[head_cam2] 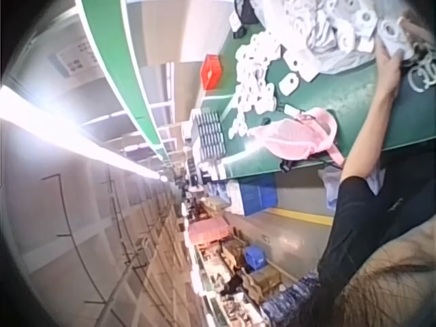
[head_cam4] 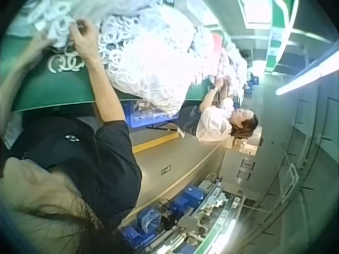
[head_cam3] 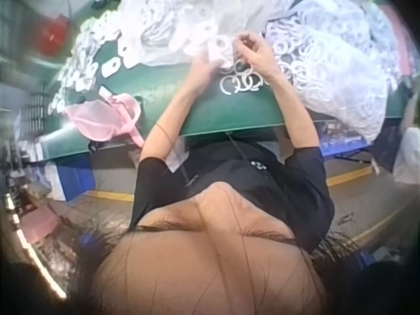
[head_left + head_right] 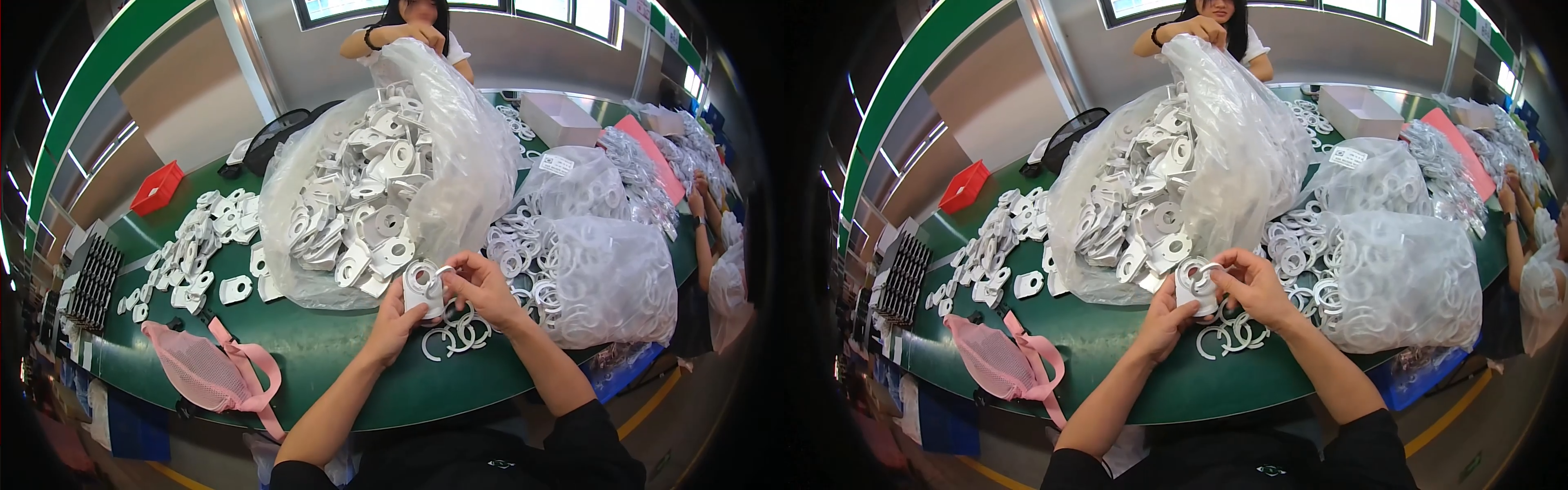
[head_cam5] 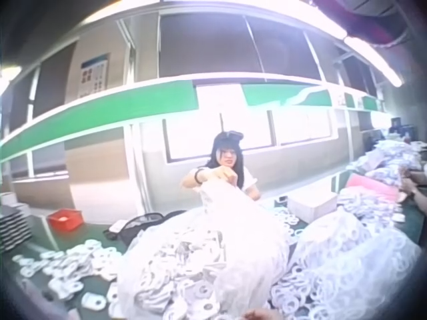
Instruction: Assembling small plastic and metal components for light fixtures on a factory assembly line.
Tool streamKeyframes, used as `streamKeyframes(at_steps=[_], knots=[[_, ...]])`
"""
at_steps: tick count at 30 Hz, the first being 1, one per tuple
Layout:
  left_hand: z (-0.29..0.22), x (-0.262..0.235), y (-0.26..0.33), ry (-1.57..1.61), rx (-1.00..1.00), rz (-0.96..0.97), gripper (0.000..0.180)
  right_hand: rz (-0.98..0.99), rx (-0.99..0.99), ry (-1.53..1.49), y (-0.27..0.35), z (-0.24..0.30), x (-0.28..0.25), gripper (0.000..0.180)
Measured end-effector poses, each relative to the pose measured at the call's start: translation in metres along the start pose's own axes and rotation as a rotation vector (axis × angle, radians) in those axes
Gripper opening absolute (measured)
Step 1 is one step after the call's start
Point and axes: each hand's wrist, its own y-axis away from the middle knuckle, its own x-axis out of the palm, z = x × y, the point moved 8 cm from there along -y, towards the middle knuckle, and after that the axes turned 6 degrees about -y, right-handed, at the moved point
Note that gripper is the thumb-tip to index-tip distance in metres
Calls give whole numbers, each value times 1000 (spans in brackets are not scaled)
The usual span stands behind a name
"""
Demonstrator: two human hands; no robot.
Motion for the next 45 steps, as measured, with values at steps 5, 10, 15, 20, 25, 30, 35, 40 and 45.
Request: streamKeyframes(at_steps=[5, 10, 15, 20, 25, 30, 35, 40, 45], knots=[[1, 0, 0, -5, 9, 10, 51, -64, 73, -48, 1, -4, 0, 21], [-2, 2, 0, 8, 34, -1, 50, -79, 106, 123, 2, -7, -7, 17], [2, 3, 1, 3, 20, -8, 51, -125, 83, 105, 0, -10, -9, 17], [-1, 6, 2, 4, 17, 6, 52, -174, 133, 134, -1, -14, -16, 17], [0, 5, 1, -12, 3, 25, 52, -161, 155, 134, 0, -10, -12, 20], [-2, 7, 2, -1, -6, 35, 45, -131, 91, 200, -1, -16, -15, 20], [2, -3, 0, -71, 29, -36, 40, -102, 38, 326, 0, -12, -9, 23], [-5, -7, 2, -264, 105, -114, 35, -266, -180, 385, 4, 11, -8, 20], [-1, 2, 4, -322, 78, -68, 32, -117, -235, 449, 1, 5, -5, 21]])
